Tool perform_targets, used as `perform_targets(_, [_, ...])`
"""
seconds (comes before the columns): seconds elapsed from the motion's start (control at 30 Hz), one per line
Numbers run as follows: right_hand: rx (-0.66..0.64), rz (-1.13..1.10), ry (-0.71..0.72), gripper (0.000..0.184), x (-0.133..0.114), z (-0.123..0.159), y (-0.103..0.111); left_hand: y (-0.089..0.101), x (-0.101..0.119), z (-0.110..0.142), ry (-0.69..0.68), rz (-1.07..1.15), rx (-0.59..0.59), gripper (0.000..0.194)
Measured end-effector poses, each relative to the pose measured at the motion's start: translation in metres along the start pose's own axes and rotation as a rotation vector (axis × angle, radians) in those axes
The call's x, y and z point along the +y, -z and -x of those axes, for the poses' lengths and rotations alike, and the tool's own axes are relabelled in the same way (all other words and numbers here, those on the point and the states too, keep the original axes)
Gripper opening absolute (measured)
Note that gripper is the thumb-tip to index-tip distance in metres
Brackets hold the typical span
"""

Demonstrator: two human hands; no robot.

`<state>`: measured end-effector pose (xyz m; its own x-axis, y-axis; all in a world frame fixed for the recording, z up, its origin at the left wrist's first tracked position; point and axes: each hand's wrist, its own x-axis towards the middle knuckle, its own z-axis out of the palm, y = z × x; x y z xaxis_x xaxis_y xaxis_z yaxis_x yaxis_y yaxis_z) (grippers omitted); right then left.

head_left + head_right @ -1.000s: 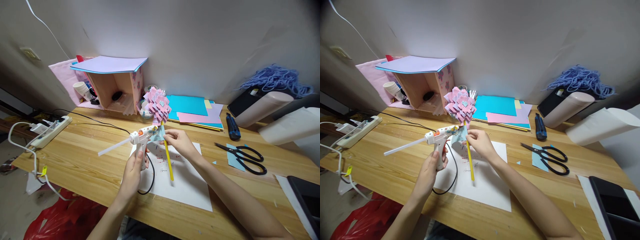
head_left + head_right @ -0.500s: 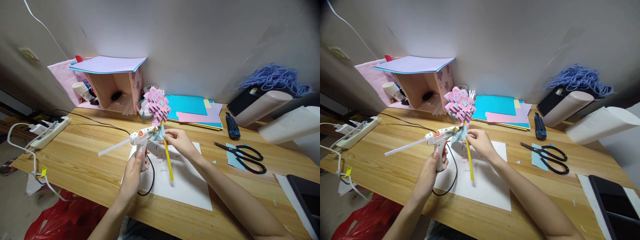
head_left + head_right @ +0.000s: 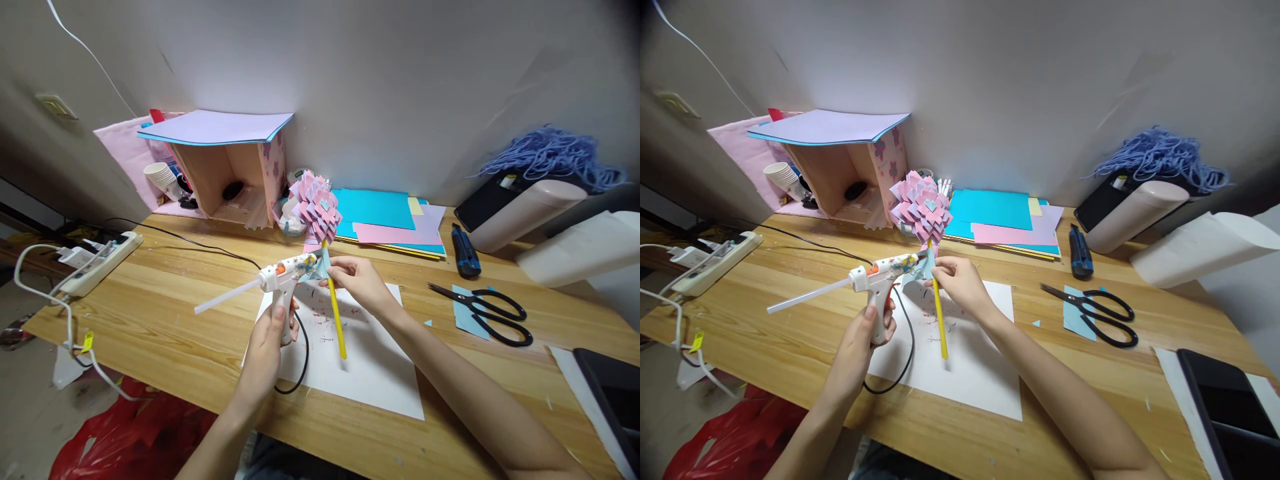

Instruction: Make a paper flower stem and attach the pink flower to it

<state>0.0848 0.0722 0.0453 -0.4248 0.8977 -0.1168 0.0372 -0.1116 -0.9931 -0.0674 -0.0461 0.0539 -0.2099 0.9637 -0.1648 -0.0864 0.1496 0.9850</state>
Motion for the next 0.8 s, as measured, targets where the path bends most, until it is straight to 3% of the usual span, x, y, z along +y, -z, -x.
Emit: perform_targets(0.8, [0.026,-0.005,0.014,0.028,-0.0037,0.0001,0.0015,-0.0013,-0.0038,0.0054,0.014,0.026,-0.022,0.039])
